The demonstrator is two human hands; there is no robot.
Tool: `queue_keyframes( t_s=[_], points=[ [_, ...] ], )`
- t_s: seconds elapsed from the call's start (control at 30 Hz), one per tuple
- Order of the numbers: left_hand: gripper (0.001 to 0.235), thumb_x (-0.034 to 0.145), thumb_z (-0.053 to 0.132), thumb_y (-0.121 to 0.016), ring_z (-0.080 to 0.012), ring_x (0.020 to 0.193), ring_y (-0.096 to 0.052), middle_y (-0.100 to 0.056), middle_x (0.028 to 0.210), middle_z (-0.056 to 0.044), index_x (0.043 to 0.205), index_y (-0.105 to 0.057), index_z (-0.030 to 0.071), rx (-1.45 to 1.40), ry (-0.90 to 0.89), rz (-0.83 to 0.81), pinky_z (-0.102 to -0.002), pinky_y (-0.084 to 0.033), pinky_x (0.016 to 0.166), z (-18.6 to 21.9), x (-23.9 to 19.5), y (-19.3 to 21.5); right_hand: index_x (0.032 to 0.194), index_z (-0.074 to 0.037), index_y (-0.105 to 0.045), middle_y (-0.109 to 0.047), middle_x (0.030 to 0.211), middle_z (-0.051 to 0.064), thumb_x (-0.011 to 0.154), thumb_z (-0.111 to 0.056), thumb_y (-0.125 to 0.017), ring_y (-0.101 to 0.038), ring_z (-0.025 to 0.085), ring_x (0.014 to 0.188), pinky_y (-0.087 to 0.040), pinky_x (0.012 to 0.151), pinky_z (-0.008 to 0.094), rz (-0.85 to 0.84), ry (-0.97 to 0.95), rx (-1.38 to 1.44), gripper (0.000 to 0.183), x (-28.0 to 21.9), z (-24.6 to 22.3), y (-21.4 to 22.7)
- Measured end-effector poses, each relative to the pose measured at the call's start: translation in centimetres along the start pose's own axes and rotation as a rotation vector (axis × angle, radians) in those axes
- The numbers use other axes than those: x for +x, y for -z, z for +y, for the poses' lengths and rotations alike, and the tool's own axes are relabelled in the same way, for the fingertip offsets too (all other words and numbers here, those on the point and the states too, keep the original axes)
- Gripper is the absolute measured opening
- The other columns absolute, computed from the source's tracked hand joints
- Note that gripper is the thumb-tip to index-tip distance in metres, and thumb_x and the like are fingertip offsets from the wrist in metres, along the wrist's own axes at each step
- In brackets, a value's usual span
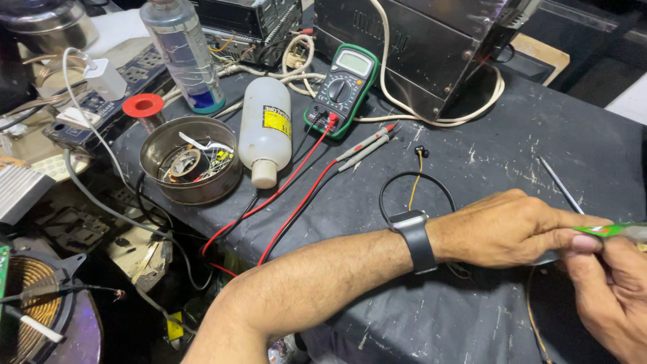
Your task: The person opens a green package containing white earphones and untangles the cable. They then handle a separate black earphone with exposed wires, stripping the insulation and twisting the internal conductors. The person continues to manipulate the wire ends, preparing them for connection.
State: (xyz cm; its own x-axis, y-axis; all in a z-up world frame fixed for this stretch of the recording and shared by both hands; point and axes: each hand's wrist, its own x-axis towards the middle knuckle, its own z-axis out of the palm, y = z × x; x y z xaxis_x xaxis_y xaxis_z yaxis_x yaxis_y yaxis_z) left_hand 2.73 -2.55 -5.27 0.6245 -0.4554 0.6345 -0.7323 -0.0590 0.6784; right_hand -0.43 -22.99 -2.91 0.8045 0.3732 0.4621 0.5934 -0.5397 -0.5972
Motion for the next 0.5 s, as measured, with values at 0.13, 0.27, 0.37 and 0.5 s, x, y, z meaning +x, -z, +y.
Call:
queue_keyframes(
  t_s=[0.13,0.27,0.37,0.5],
  points=[
    [0.041,0.106,0.040,-0.046,-0.0261,0.077,-0.080,-0.082,0.085,-0.007,0.135,-0.068,0.021,0.284,0.103,-0.040,-0.043,-0.062,0.074,2.7,0.3,1.7,0.106,0.004,-0.068,-0.062,0.066,0.008,0.102,-0.006,-0.060,-0.054,0.014,0.054,-0.042,0.056,0.030,0.083,0.057,-0.141,0.013,-0.1,-2.5,0.4],
    [0.030,0.104,0.031,-0.049,-0.0371,0.069,-0.071,-0.073,0.073,-0.013,0.119,-0.066,0.012,0.389,0.118,-0.022,-0.054,-0.054,0.064,5.9,-0.1,2.3,0.099,0.004,-0.068,-0.059,0.064,0.011,0.101,-0.006,-0.063,-0.055,0.018,0.051,-0.041,0.053,0.031,0.140,0.150,-0.264,0.011,0.1,-3.9,0.4],
    [0.026,0.103,0.031,-0.051,-0.0384,0.070,-0.071,-0.071,0.070,-0.015,0.112,-0.066,0.011,0.456,0.180,-0.016,-0.054,-0.055,0.066,7.1,0.1,2.0,0.100,0.003,-0.067,-0.061,0.069,0.010,0.101,-0.004,-0.062,-0.057,0.019,0.056,-0.043,0.055,0.032,0.156,0.179,-0.231,0.009,0.4,-3.4,0.5],
    [0.027,0.097,0.028,-0.053,-0.0411,0.072,-0.072,-0.072,0.073,-0.019,0.110,-0.069,0.010,0.394,0.215,0.015,-0.054,-0.056,0.069,7.0,0.1,1.2,0.095,-0.001,-0.065,-0.061,0.077,0.010,0.100,-0.004,-0.069,-0.060,0.024,0.069,-0.043,0.065,0.036,0.106,0.372,-0.368,0.007,0.4,-1.9,1.2]
  ],
)
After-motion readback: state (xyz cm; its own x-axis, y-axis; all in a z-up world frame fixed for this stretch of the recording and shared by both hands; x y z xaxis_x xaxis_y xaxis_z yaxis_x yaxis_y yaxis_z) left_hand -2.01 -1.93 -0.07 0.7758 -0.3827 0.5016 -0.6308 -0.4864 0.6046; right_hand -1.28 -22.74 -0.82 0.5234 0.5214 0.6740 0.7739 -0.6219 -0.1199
